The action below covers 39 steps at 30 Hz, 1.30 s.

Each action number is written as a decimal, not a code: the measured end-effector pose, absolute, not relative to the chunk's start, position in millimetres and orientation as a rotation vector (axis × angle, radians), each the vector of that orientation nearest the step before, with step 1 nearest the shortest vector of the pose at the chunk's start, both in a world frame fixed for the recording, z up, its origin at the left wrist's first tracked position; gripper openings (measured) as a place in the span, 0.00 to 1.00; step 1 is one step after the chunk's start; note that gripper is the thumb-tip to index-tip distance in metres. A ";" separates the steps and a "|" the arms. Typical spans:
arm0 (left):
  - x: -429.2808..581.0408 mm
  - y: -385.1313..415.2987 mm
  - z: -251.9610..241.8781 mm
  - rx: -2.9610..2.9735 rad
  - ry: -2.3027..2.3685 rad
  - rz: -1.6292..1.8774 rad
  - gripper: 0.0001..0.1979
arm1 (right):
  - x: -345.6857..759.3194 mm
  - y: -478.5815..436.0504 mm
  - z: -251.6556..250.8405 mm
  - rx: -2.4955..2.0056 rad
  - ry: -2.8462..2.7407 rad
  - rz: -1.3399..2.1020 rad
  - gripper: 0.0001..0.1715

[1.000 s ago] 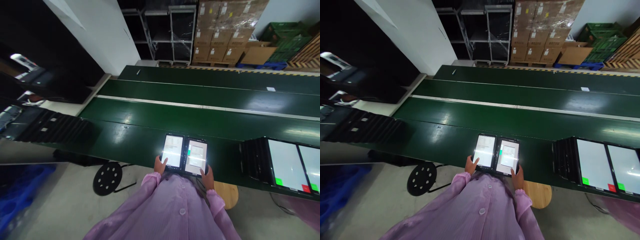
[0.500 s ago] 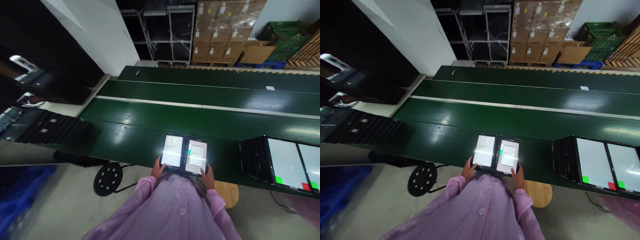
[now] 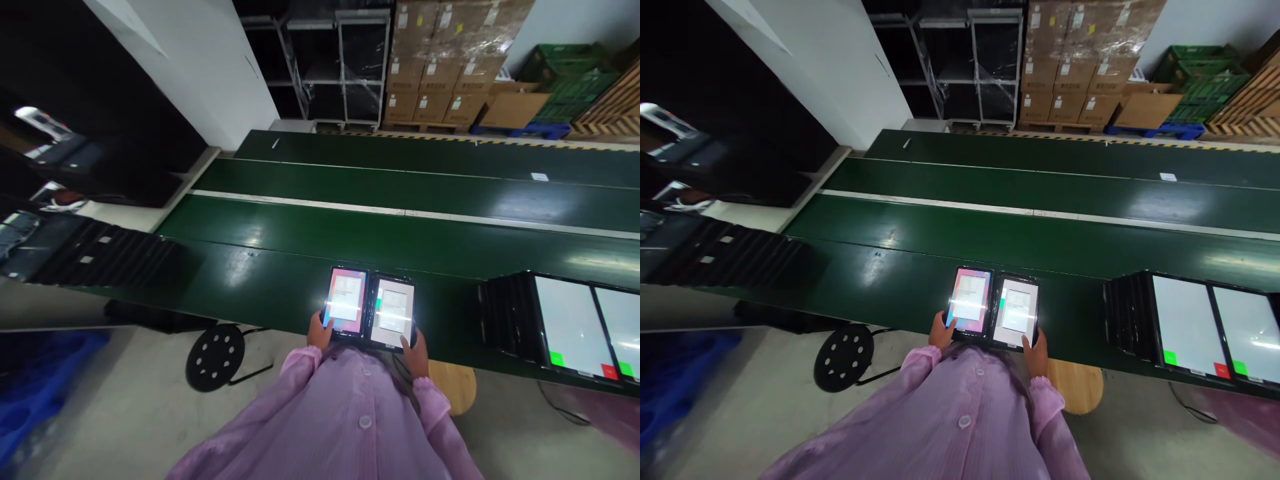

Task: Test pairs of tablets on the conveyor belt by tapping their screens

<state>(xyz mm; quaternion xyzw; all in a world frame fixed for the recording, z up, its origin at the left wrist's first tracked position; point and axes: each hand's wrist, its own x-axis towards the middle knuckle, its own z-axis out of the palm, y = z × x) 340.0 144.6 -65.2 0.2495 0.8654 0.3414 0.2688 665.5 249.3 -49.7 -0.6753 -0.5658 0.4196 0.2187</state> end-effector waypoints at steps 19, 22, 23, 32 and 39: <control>332.7 120.1 -73.4 0.819 2.194 1.021 0.32 | 666.3 253.4 -59.3 -1.832 -1.595 1.043 0.47; 339.6 129.6 -70.0 0.755 2.311 0.948 0.30 | 667.9 254.6 -60.8 -1.820 -1.603 1.041 0.45; 342.3 133.6 -68.5 0.728 2.346 0.924 0.30 | 667.9 254.7 -60.7 -1.828 -1.603 1.041 0.46; 347.1 149.4 -63.5 0.620 2.425 0.874 0.28 | 667.4 254.5 -59.1 -1.839 -1.639 1.054 0.49; 344.0 151.5 -59.4 0.658 2.430 0.919 0.26 | 668.4 253.4 -57.8 -1.818 -1.681 0.921 0.43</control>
